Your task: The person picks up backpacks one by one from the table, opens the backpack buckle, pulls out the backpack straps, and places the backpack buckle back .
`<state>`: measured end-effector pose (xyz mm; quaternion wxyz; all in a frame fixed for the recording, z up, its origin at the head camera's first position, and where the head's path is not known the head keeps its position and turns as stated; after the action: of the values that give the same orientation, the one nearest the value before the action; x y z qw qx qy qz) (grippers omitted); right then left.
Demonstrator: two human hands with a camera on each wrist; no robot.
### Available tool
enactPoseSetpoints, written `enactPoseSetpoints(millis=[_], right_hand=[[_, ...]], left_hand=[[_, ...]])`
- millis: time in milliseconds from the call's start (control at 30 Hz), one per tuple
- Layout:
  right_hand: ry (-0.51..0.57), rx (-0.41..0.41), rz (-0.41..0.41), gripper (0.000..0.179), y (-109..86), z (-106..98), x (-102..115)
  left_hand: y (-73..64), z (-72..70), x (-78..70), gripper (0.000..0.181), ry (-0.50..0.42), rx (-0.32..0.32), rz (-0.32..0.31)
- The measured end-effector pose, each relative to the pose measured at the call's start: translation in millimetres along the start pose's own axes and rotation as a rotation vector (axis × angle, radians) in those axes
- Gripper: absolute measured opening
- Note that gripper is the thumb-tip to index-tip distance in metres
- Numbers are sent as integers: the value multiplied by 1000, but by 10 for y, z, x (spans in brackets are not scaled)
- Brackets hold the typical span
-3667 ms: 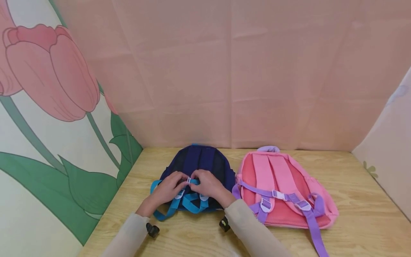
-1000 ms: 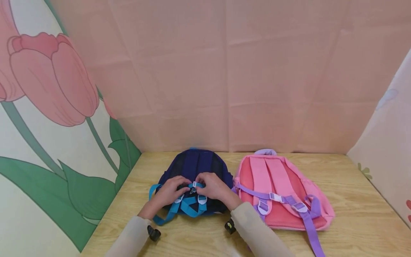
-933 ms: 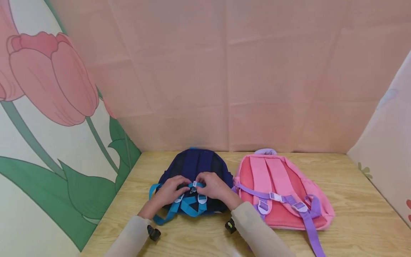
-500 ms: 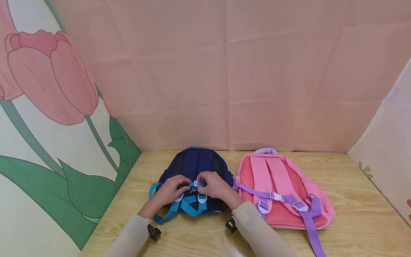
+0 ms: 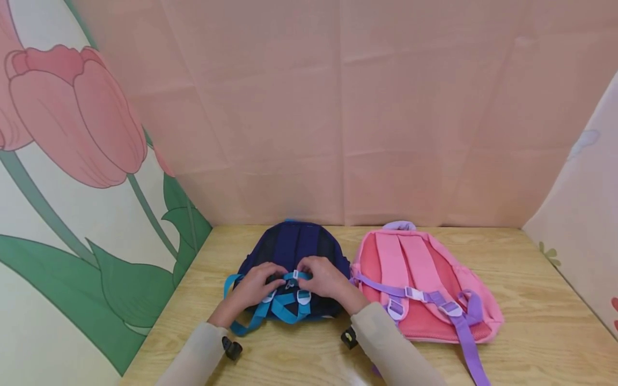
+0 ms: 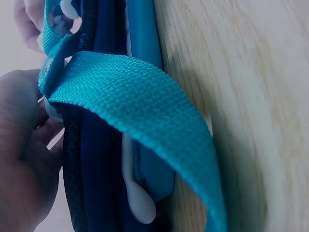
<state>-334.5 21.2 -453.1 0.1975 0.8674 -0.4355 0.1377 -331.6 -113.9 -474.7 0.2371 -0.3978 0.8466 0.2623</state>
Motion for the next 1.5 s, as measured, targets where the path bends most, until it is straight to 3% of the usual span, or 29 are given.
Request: enactPoseSetpoints(millis=[300, 1100, 1500], right_hand=[[-10, -33, -35, 17, -6, -52, 14], [-5, -33, 4, 15, -113, -106, -55], [-26, -79, -34, 15, -143, -177, -26]], left_hand=[[15, -3, -9, 25, -19, -6, -26], [27, 25, -98, 21, -51, -19, 46], [22, 29, -85, 21, -46, -25, 57]])
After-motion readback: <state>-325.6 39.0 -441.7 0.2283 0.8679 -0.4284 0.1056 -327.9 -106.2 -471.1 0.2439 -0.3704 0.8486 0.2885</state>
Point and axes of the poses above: each hand's wrist, its own y-axis towards the middle knuckle, its own z-axis out of the palm, x = y × z, the point moved 10 cm from there along y, towards the middle knuckle, and after that the axes turned 12 degrees about -y, right-handed, at the moved point
